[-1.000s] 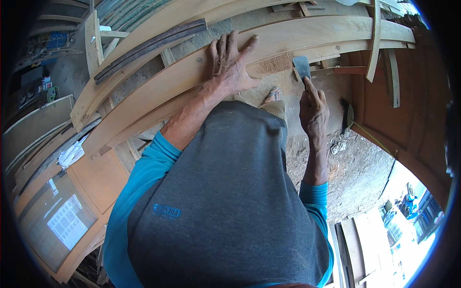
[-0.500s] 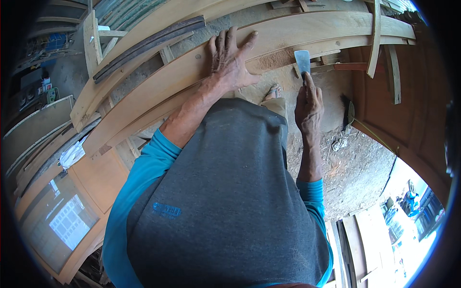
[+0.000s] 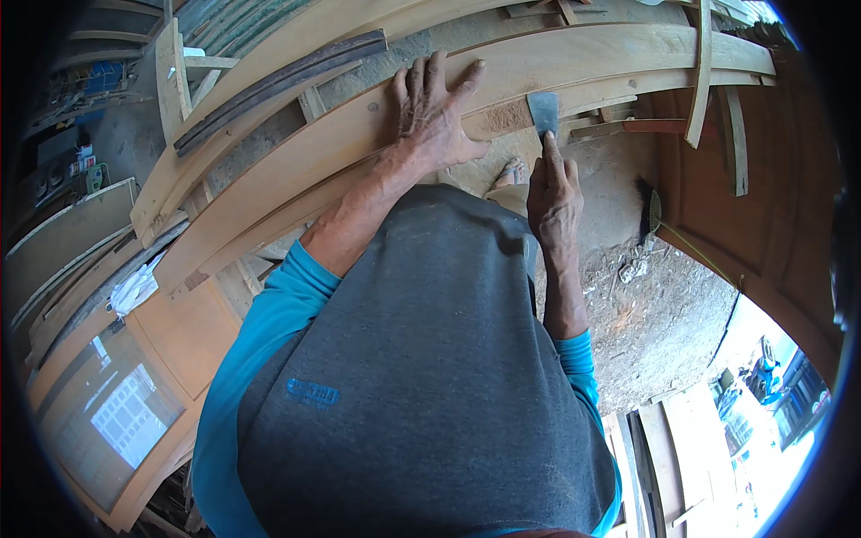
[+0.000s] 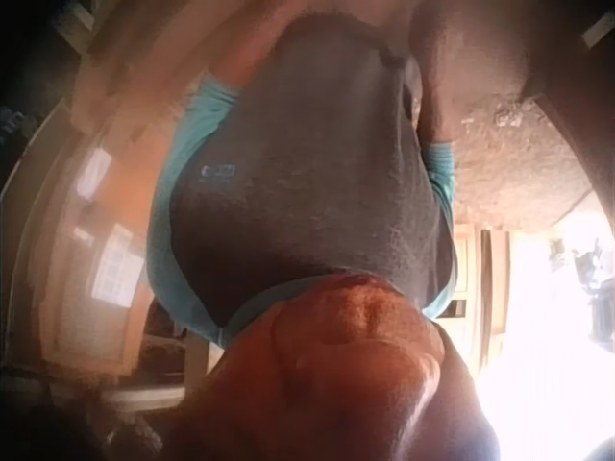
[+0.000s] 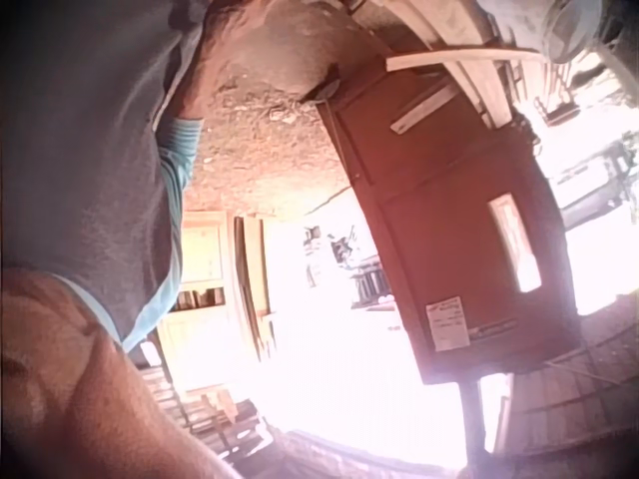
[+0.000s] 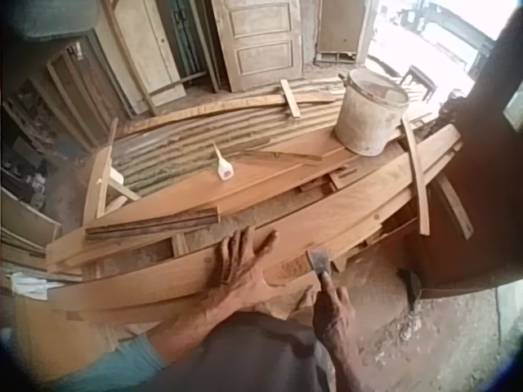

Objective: The person uses a scraper tool to smooth a carved section on a long wooden plank, holding the tool with both hands and applying pressure against the wood.

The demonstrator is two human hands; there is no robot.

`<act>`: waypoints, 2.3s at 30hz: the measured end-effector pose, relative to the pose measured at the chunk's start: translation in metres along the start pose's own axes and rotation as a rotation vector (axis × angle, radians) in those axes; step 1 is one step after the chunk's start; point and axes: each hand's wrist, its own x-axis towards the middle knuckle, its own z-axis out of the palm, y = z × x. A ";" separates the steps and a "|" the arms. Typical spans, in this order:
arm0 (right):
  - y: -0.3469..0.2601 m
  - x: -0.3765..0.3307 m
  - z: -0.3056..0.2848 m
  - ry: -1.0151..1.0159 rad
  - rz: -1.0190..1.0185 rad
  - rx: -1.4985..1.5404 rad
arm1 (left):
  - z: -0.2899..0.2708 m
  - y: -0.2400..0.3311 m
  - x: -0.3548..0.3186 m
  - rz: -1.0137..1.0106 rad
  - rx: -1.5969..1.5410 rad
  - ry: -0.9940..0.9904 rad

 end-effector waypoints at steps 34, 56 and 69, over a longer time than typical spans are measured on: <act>-0.018 -0.013 0.012 0.000 -0.030 -0.013 | -0.001 -0.001 0.000 -0.009 -0.018 -0.015; -0.026 -0.018 0.021 0.100 -0.122 0.056 | -0.015 0.005 0.006 -0.036 -0.008 -0.078; -0.019 -0.024 0.027 0.110 0.028 0.129 | -0.014 0.018 0.002 -0.019 0.203 -0.111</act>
